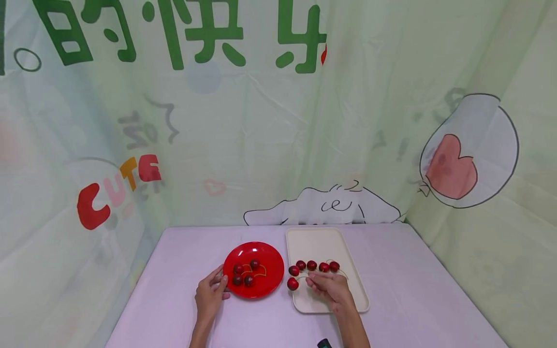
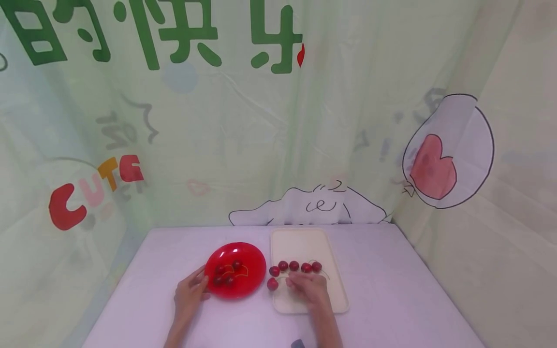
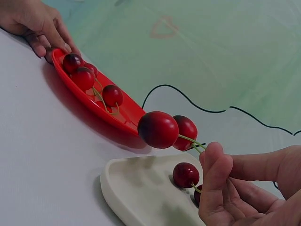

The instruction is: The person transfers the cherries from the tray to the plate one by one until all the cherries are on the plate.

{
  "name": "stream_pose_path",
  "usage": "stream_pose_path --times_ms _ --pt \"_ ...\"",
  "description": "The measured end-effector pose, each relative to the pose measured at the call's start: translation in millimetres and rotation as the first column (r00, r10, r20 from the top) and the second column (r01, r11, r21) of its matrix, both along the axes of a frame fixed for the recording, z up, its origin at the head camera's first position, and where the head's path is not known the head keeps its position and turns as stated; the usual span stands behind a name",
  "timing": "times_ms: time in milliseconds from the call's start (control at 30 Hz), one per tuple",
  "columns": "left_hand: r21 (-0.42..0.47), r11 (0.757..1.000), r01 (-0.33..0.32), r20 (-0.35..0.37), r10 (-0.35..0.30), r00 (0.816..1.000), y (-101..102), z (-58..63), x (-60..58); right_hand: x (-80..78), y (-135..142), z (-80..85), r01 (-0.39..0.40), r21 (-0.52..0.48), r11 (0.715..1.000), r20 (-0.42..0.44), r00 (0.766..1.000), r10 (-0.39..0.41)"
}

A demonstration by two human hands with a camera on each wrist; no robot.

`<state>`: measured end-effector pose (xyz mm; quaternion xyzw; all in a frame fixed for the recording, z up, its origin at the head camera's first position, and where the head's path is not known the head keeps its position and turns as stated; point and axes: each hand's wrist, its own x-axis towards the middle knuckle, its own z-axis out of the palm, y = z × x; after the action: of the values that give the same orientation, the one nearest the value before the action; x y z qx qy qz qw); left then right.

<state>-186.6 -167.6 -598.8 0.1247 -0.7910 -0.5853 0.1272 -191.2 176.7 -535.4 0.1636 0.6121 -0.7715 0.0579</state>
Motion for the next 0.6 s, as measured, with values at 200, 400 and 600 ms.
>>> stream_pose_path --times_ms 200,400,600 --pt "0.006 1.0 -0.008 0.025 0.008 1.0 1.3 1.3 0.5 2.9 0.1 2.4 -0.003 -0.002 1.0 -0.002 1.0 0.003" --pt "0.016 1.0 0.003 0.024 -0.003 1.0 2.3 3.4 2.4 3.4 -2.3 3.1 -0.01 -0.004 1.0 -0.004 1.0 0.01" --pt "0.022 1.0 0.005 0.004 -0.005 1.0 1.5 3.6 1.9 1.3 -5.3 1.5 -0.022 -0.009 1.0 -0.011 1.0 0.022"
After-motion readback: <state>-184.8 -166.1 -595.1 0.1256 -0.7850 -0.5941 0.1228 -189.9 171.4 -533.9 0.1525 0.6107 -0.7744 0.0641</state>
